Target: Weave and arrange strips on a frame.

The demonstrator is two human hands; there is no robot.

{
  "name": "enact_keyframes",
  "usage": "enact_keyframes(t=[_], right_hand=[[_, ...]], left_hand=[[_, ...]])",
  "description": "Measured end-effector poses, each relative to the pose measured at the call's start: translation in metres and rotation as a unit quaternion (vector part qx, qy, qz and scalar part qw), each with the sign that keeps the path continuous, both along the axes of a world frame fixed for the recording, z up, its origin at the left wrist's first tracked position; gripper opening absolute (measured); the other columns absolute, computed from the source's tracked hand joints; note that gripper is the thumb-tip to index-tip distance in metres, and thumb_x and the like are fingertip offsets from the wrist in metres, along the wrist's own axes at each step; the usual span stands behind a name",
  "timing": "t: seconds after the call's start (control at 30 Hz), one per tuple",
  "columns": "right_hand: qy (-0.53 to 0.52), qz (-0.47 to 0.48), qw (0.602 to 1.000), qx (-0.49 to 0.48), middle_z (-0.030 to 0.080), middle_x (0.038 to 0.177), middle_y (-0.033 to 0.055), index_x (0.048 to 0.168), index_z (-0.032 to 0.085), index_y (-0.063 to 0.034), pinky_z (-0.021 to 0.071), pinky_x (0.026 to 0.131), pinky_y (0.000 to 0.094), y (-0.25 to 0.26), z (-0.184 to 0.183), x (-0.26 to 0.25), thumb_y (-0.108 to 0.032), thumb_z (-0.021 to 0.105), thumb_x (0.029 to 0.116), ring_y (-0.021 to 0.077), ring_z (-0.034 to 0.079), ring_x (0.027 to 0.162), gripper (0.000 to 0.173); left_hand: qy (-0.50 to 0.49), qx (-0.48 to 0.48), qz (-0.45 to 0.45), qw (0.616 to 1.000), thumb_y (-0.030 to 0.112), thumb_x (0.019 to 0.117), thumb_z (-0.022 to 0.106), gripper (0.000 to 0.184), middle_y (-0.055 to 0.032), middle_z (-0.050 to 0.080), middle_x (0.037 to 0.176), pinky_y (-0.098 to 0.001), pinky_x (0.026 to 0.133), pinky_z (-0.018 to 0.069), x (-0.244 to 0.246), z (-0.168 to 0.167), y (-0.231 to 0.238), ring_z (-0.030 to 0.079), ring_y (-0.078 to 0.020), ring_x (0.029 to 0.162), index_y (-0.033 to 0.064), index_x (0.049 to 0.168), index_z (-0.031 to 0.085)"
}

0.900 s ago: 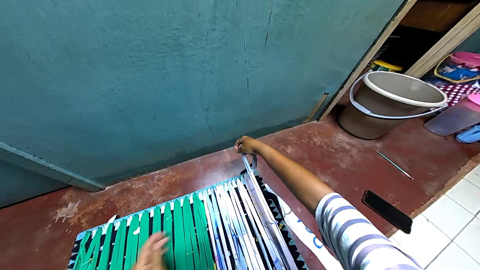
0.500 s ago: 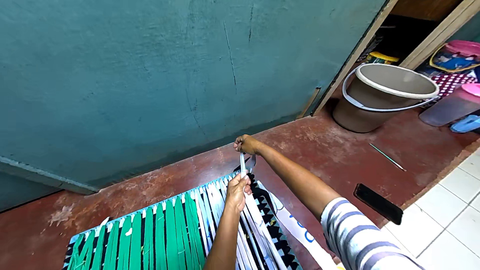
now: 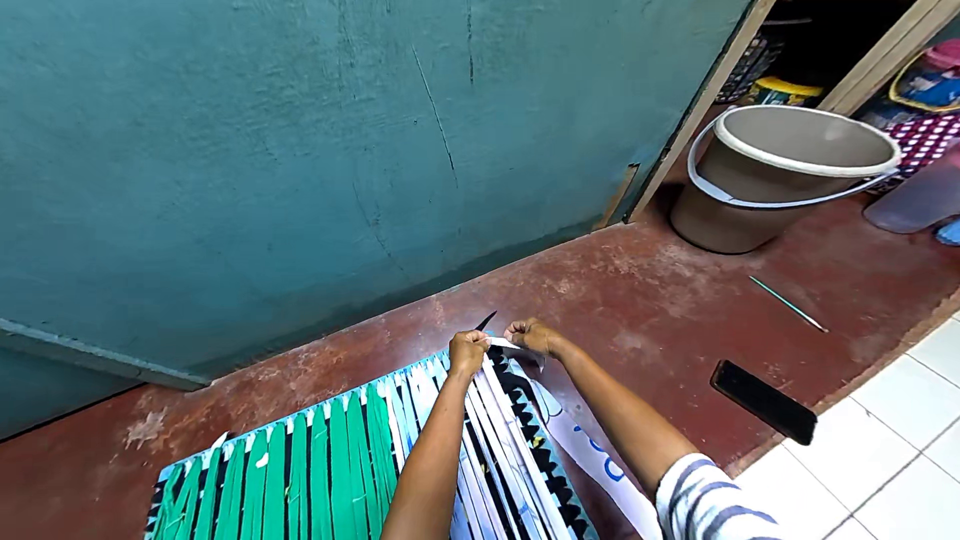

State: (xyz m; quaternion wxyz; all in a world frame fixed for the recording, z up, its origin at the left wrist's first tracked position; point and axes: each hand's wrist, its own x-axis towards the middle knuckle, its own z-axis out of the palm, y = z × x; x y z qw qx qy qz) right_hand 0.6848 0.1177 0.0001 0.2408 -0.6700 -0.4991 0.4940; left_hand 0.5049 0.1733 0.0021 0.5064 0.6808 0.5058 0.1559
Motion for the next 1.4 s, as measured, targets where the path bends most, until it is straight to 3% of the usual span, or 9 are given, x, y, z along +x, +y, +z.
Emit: enact_keyframes(t=[0.17, 0.37, 0.5, 0.6, 0.67, 0.77, 0.97, 1.17, 1.4], right_hand=[[0.076, 0.053, 0.995, 0.04, 0.06, 0.133, 0.0251, 0.137, 0.054, 0.0094, 0.0475, 0.102, 0.0361, 0.006, 0.013, -0.007, 0.005, 0.056, 0.0968, 0.0233, 0.061, 0.116, 0.04], [-0.076, 0.124, 0.989, -0.04, 0.066, 0.098, 0.0178, 0.114, 0.065, 0.0092, 0.0463, 0.088, 0.0398, 0.025, 0.028, -0.014, -0.014, 0.051, 0.1082, 0.0205, 0.059, 0.087, 0.028], [-0.001, 0.062, 0.996, -0.059, 0.054, 0.074, 0.0022, 0.101, 0.063, 0.0043, 0.0467, 0.067, 0.0258, 0.026, 0.026, -0.013, -0.016, 0.047, 0.1099, 0.007, 0.05, 0.063, 0.028], [0.067, -0.014, 0.995, -0.07, 0.049, 0.071, -0.0007, 0.099, 0.059, 0.0017, 0.0472, 0.06, 0.0234, 0.027, 0.025, -0.018, -0.017, 0.043, 0.1111, 0.0065, 0.049, 0.056, 0.027], [0.082, -0.043, 0.993, -0.079, 0.049, 0.068, -0.002, 0.097, 0.058, 0.0002, 0.0465, 0.057, 0.0217, 0.028, 0.027, -0.021, -0.016, 0.044, 0.1109, 0.0056, 0.049, 0.054, 0.026], [0.084, -0.062, 0.99, -0.094, 0.049, 0.065, -0.0028, 0.093, 0.058, -0.0016, 0.0464, 0.055, 0.0219, 0.032, 0.031, -0.026, -0.015, 0.046, 0.1098, 0.0053, 0.048, 0.052, 0.025], [0.098, -0.077, 0.988, -0.095, 0.051, 0.061, -0.0033, 0.09, 0.057, -0.0029, 0.0459, 0.052, 0.0211, 0.034, 0.044, -0.044, -0.015, 0.048, 0.1086, 0.0046, 0.049, 0.048, 0.024], [0.114, -0.081, 0.985, -0.099, 0.056, 0.063, -0.0026, 0.091, 0.057, -0.0051, 0.0422, 0.049, 0.0208, 0.032, 0.044, -0.044, -0.018, 0.045, 0.1099, 0.0044, 0.05, 0.05, 0.026], [0.176, -0.122, 0.973, -0.083, 0.06, 0.066, -0.0012, 0.101, 0.058, -0.0044, 0.0417, 0.049, 0.0185, 0.018, 0.039, -0.04, -0.02, 0.04, 0.112, 0.0042, 0.054, 0.051, 0.026]], left_hand=[[0.023, 0.027, -0.038, 0.999, 0.005, 0.0962, 0.065, 0.013, -0.0167, 0.071, 0.1, -0.0415, 0.092, 0.0501, 0.007, 0.005, 0.007, 0.065, -0.0222, 0.095, -0.0038, 0.102, 0.073], [0.016, 0.033, -0.036, 0.999, 0.005, 0.0966, 0.065, 0.013, -0.0155, 0.073, 0.099, -0.0409, 0.093, 0.0508, 0.007, 0.006, 0.01, 0.067, -0.0211, 0.095, -0.003, 0.102, 0.074], [-0.019, 0.042, -0.015, 0.999, 0.001, 0.0952, 0.066, 0.013, -0.0163, 0.072, 0.097, -0.0372, 0.089, 0.0524, 0.006, -0.002, 0.007, 0.066, -0.0192, 0.09, -0.0057, 0.104, 0.072], [-0.018, 0.119, 0.024, 0.992, 0.001, 0.0948, 0.065, 0.029, -0.0231, 0.069, 0.114, -0.0424, 0.097, 0.0507, 0.006, 0.005, -0.014, 0.067, -0.0293, 0.103, -0.0071, 0.122, 0.067], [-0.083, 0.157, 0.108, 0.978, 0.0, 0.0954, 0.062, 0.029, -0.0217, 0.069, 0.107, -0.0359, 0.085, 0.0523, 0.009, 0.01, -0.039, 0.065, -0.023, 0.089, -0.0101, 0.123, 0.065], [-0.235, 0.015, 0.218, 0.947, -0.003, 0.0997, 0.055, 0.023, -0.0141, 0.068, 0.095, -0.0223, 0.063, 0.0521, 0.016, 0.018, -0.082, 0.062, -0.0078, 0.069, -0.012, 0.121, 0.059], [-0.291, -0.15, 0.246, 0.912, 0.002, 0.1045, 0.048, 0.046, -0.0246, 0.051, 0.142, -0.0344, 0.079, 0.0505, 0.031, 0.004, -0.109, 0.058, -0.0227, 0.109, -0.0055, 0.15, 0.04], [-0.325, -0.171, 0.238, 0.899, 0.002, 0.1063, 0.046, 0.018, -0.0009, 0.06, 0.08, -0.0193, 0.062, 0.0459, 0.013, 0.003, -0.103, 0.056, -0.0054, 0.07, -0.0037, 0.112, 0.063], [-0.272, -0.024, 0.192, 0.943, 0.0, 0.1017, 0.046, 0.024, 0.0044, 0.058, 0.07, -0.0191, 0.066, 0.0469, -0.039, -0.002, -0.088, 0.054, -0.0016, 0.064, 0.0002, 0.086, 0.064]])
